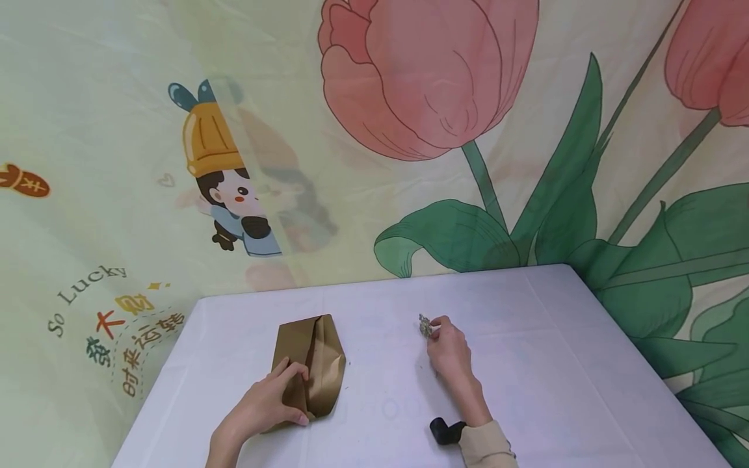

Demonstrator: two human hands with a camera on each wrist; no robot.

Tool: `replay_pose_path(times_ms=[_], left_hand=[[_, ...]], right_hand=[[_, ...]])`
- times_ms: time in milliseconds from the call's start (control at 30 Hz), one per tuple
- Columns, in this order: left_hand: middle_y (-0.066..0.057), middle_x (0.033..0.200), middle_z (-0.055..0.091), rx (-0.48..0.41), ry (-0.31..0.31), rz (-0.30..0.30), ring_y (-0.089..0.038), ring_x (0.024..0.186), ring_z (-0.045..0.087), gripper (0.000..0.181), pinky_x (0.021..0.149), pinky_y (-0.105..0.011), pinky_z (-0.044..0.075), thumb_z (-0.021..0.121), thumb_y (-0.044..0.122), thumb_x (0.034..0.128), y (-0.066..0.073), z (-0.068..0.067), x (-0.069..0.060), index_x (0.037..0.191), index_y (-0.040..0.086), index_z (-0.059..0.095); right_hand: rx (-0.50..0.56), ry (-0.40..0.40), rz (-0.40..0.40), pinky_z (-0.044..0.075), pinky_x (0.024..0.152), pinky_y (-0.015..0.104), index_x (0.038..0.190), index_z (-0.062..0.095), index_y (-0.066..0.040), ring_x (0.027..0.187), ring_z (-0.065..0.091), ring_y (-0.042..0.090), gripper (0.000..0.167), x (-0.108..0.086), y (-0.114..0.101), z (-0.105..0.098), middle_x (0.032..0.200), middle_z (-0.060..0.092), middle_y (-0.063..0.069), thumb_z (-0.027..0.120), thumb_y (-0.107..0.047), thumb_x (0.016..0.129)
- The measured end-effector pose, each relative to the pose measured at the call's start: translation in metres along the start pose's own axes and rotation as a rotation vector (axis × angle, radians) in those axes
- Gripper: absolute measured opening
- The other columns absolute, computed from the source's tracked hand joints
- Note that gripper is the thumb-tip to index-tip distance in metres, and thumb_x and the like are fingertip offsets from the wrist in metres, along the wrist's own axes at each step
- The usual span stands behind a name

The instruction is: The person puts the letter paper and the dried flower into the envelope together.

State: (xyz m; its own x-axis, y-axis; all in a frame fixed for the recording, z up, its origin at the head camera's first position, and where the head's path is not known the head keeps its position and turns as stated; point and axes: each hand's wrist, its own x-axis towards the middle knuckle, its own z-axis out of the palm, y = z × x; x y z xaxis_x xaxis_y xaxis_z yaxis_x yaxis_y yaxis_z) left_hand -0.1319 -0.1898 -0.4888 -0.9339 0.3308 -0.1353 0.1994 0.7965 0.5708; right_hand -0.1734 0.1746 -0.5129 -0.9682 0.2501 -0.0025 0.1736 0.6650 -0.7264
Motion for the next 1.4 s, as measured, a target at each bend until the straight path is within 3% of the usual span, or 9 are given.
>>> replay_pose_path(times_ms=[367, 567, 800, 1400], left_hand=[[-0.04, 0.156, 0.034, 0.002, -0.002, -0.012, -0.078, 0.125, 0.037, 0.069, 0.099, -0.085, 0.033, 0.096, 0.035, 0.0619, -0.001, -0.001, 0.001, 0.117, 0.029, 0.055], [-0.041, 0.155, 0.034, 0.0, 0.0, 0.016, -0.078, 0.124, 0.039, 0.069, 0.099, -0.085, 0.033, 0.095, 0.035, 0.0623, -0.003, 0.001, 0.002, 0.118, 0.028, 0.055], [-0.039, 0.156, 0.035, -0.011, -0.012, -0.007, -0.079, 0.122, 0.039, 0.069, 0.095, -0.084, 0.038, 0.096, 0.035, 0.0624, -0.001, 0.002, 0.0, 0.118, 0.029, 0.055], [-0.039, 0.157, 0.033, -0.034, -0.01, -0.018, -0.079, 0.125, 0.036, 0.067, 0.097, -0.086, 0.034, 0.096, 0.032, 0.0636, 0.001, -0.002, -0.001, 0.117, 0.028, 0.055]], right_hand=[[0.084, -0.041, 0.024, 0.052, 0.062, 0.029, 0.126, 0.06, 0.001, 0.082, 0.064, 0.024, 0.038, 0.0, -0.008, 0.006, 0.101, 0.068, 0.016, 0.07, 0.0, 0.089], [0.114, -0.05, 0.018, 0.051, 0.06, 0.03, 0.125, 0.06, 0.002, 0.078, 0.063, 0.022, 0.038, -0.001, -0.014, 0.008, 0.101, 0.067, 0.017, 0.07, 0.001, 0.088], [0.162, -0.103, 0.022, 0.056, 0.057, 0.029, 0.126, 0.059, 0.004, 0.066, 0.064, 0.016, 0.038, -0.001, -0.021, 0.014, 0.1, 0.066, 0.018, 0.067, 0.003, 0.089], [0.207, -0.133, 0.024, 0.06, 0.059, 0.032, 0.127, 0.059, 0.003, 0.067, 0.065, 0.019, 0.039, 0.004, -0.04, 0.023, 0.1, 0.066, 0.018, 0.071, 0.0, 0.089]])
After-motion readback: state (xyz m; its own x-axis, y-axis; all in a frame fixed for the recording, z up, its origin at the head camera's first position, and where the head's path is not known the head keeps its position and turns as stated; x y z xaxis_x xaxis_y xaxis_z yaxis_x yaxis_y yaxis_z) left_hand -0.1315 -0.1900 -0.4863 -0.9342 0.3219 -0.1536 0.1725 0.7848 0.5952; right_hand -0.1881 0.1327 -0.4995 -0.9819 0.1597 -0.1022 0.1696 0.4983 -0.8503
